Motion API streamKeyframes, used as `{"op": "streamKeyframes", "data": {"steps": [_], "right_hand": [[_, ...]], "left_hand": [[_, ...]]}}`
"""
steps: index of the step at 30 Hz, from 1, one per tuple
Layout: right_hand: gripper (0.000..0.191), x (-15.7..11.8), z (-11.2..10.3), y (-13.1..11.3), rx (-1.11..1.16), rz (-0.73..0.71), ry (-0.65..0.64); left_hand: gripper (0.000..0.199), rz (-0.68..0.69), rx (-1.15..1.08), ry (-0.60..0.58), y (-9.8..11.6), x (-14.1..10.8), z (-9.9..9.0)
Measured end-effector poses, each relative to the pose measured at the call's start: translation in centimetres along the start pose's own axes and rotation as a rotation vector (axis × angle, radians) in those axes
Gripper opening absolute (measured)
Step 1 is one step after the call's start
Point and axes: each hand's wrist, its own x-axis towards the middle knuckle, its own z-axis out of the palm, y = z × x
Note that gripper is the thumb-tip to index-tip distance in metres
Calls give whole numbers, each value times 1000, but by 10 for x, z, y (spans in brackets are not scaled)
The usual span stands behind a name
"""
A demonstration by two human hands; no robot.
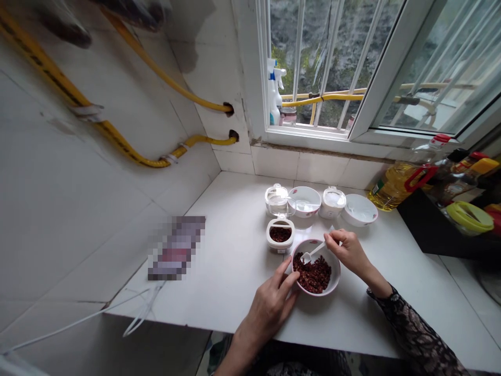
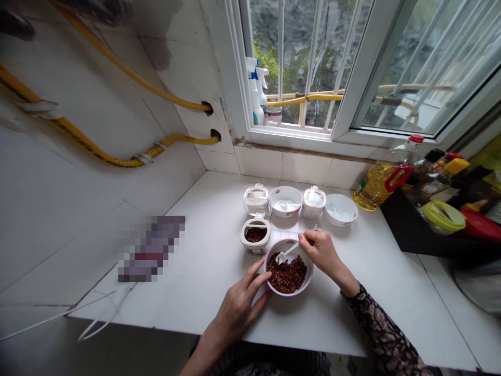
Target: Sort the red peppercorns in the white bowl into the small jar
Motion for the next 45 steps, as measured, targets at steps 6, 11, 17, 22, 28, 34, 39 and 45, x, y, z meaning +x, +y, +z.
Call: {"op": "streamKeyframes", "data": {"steps": [6, 11, 17, 22, 28, 34, 39, 45], "right_hand": [[45, 0, 2, 3, 156, 154, -55], [48, 1, 2, 5, 23, 51, -22], [48, -1, 5, 0, -99, -134, -7], [51, -2, 4, -4, -65, -117, -15], [53, -1, 2, -8, -26, -54, -65], [52, 0, 1, -9, 121, 56, -134], [54, 1, -1, -1, 229, 178, -109], [59, 3, 2, 11, 323, 307, -111]], "left_hand": [[31, 2, 11, 7, 0, 0, 0], [30, 8, 10, 8, 0, 0, 0], [31, 5, 4, -1, 0, 0, 0], [32, -3, 1, -7, 0, 0, 0], [30, 7, 14, 4, 0, -1, 1], [34, 3, 6, 8, 0, -1, 1], [32, 4, 11, 13, 0, 0, 1], [29, 10, 22, 10, 2, 2, 0]]}}
